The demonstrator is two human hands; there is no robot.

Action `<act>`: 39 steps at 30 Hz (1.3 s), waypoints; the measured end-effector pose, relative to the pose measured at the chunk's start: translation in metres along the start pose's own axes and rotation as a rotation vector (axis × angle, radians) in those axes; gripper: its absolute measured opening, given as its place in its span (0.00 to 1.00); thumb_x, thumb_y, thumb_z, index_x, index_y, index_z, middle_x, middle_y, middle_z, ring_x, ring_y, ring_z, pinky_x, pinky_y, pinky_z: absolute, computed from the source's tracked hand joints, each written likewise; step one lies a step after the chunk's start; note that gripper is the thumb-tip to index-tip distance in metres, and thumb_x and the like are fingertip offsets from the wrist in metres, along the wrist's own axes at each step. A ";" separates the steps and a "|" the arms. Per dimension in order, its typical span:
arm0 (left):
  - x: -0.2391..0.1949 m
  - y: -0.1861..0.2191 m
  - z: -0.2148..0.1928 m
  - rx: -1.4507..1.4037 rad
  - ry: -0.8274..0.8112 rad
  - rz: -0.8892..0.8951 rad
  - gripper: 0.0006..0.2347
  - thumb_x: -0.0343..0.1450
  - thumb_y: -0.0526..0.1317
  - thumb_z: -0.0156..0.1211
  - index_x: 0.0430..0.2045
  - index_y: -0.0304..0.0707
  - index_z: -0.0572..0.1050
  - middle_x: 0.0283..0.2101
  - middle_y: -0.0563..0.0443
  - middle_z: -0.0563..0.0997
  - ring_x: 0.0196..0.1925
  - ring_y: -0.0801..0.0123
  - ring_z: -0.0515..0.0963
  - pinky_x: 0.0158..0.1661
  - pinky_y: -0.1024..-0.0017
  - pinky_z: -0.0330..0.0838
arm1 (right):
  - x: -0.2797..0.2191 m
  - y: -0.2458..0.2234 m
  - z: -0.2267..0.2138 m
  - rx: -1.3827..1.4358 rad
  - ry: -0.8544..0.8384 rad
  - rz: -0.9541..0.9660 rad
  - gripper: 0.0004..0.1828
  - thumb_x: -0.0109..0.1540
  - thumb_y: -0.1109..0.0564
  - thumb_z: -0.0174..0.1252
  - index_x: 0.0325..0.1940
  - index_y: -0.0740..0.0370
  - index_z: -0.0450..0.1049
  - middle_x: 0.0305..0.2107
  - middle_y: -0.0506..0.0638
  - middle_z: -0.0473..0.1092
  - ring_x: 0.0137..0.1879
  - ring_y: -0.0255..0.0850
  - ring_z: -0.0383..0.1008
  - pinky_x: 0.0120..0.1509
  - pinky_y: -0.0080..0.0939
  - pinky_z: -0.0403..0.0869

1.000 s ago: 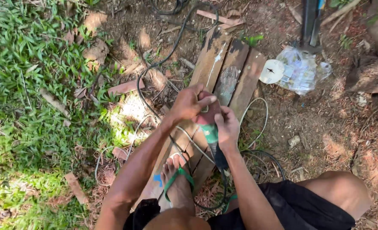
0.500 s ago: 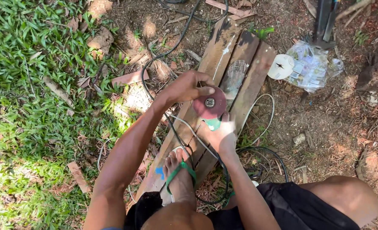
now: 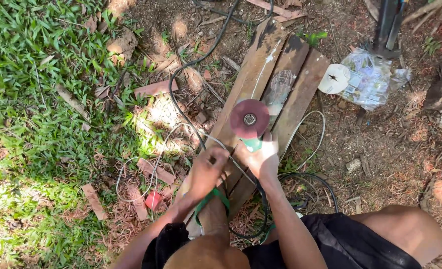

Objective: Replacing the sanding disc on an electric angle grinder and testing the tool

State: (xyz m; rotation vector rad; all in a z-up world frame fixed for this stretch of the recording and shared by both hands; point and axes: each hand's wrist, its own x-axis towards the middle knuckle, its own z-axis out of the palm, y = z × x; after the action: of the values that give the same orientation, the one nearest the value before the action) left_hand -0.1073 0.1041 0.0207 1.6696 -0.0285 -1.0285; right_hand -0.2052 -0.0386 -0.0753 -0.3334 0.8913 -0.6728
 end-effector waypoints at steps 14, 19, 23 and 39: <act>0.019 0.034 0.037 0.185 -0.075 0.198 0.09 0.70 0.43 0.60 0.26 0.35 0.75 0.18 0.43 0.78 0.20 0.61 0.78 0.26 0.68 0.69 | -0.034 -0.038 0.064 -0.003 0.140 0.134 0.09 0.67 0.54 0.57 0.47 0.52 0.63 0.37 0.48 0.71 0.41 0.54 0.73 0.45 0.58 0.78; 0.008 0.028 0.027 0.201 -0.088 0.204 0.07 0.68 0.34 0.62 0.17 0.45 0.78 0.14 0.49 0.81 0.19 0.63 0.83 0.32 0.72 0.76 | -0.030 -0.028 0.044 0.096 0.109 0.127 0.12 0.67 0.53 0.57 0.31 0.44 0.64 0.27 0.50 0.71 0.31 0.61 0.70 0.36 0.55 0.72; 0.035 0.018 0.029 0.078 0.145 0.256 0.08 0.75 0.40 0.58 0.37 0.32 0.77 0.27 0.39 0.81 0.28 0.59 0.80 0.34 0.64 0.74 | -0.035 -0.028 0.033 -1.311 0.047 -0.389 0.41 0.46 0.47 0.81 0.52 0.59 0.63 0.46 0.59 0.74 0.53 0.55 0.78 0.56 0.58 0.76; 0.097 -0.015 0.083 0.385 0.107 0.680 0.43 0.46 0.55 0.78 0.51 0.27 0.66 0.44 0.30 0.72 0.51 0.36 0.72 0.59 0.48 0.63 | 0.028 -0.056 0.066 -1.195 0.306 -0.424 0.21 0.68 0.35 0.52 0.46 0.51 0.77 0.41 0.54 0.72 0.54 0.48 0.73 0.60 0.49 0.68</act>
State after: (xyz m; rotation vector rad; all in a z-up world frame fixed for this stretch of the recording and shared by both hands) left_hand -0.1070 -0.0033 -0.0496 1.8554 -0.7134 -0.4275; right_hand -0.1626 -0.0995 -0.0230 -1.5482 1.4785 -0.5076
